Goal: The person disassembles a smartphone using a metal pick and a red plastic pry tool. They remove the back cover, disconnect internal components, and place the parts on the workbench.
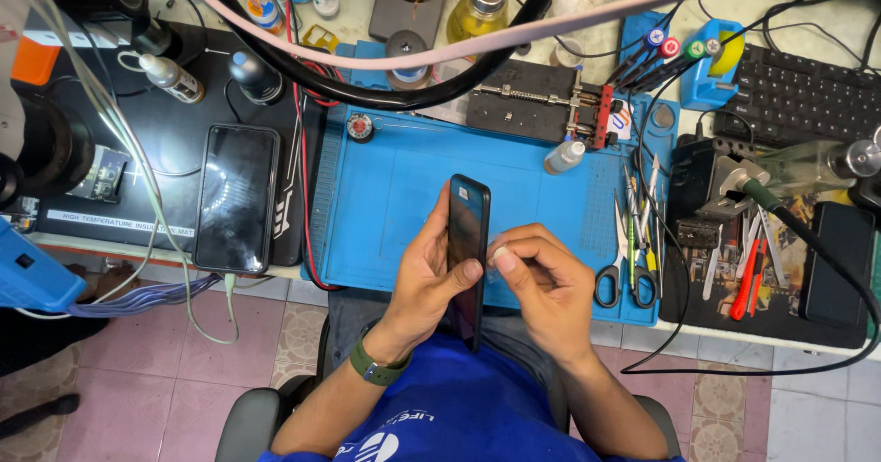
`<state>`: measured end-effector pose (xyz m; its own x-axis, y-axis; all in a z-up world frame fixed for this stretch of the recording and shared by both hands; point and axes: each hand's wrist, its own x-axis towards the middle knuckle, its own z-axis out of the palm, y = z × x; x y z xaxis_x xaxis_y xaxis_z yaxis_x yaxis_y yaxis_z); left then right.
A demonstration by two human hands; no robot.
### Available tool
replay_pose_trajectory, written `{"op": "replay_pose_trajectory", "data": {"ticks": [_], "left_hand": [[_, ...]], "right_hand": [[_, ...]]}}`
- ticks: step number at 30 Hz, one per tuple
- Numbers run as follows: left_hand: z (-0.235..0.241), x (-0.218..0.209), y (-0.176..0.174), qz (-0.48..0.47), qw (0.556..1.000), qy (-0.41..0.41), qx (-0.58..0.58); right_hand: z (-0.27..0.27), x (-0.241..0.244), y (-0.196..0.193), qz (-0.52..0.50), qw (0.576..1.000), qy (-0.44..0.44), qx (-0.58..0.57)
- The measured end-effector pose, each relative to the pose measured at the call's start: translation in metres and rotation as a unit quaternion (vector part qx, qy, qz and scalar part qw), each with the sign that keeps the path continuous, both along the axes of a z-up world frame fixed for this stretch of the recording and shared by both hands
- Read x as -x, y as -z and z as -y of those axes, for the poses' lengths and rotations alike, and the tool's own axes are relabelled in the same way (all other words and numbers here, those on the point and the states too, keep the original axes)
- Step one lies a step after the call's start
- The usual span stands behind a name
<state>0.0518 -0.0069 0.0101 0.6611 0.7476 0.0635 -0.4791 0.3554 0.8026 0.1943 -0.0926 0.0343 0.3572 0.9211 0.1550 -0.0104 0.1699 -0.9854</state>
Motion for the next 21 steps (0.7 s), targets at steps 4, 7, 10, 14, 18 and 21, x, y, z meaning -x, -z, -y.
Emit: {"op": "replay_pose_trajectory", "data": {"ticks": [4,7,10,14,18,21], "left_hand": [[-0.0014,0.0005,-0.0026,-0.001,1.000,-0.002,0.009],[-0.0017,-0.0001,-0.0022,-0.006,1.000,-0.004,0.008],[-0.0014,-0.0003,-0.0011,-0.014,1.000,-0.009,0.007],[-0.0008,-0.0004,0.0006,-0.011,1.000,-0.015,0.008],[-0.0008,-0.0001,0.0005,-0.011,1.000,-0.014,0.013],[-0.0006,0.0011,-0.0010,-0.013,1.000,-0.011,0.007]], "right_hand": [[-0.0009,0.0040,-0.0016,0.019,1.000,0.020,0.006],[-0.0011,0.0041,-0.0024,0.029,0.999,0.025,0.003],[-0.0014,0.0048,-0.0029,0.035,0.999,0.029,-0.006],[-0.0015,0.0068,-0.0035,0.047,0.998,0.037,-0.015],[-0.0019,0.0073,-0.0048,0.059,0.997,0.036,-0.018],[-0.0014,0.0069,-0.0044,0.061,0.998,0.031,-0.017]]}}
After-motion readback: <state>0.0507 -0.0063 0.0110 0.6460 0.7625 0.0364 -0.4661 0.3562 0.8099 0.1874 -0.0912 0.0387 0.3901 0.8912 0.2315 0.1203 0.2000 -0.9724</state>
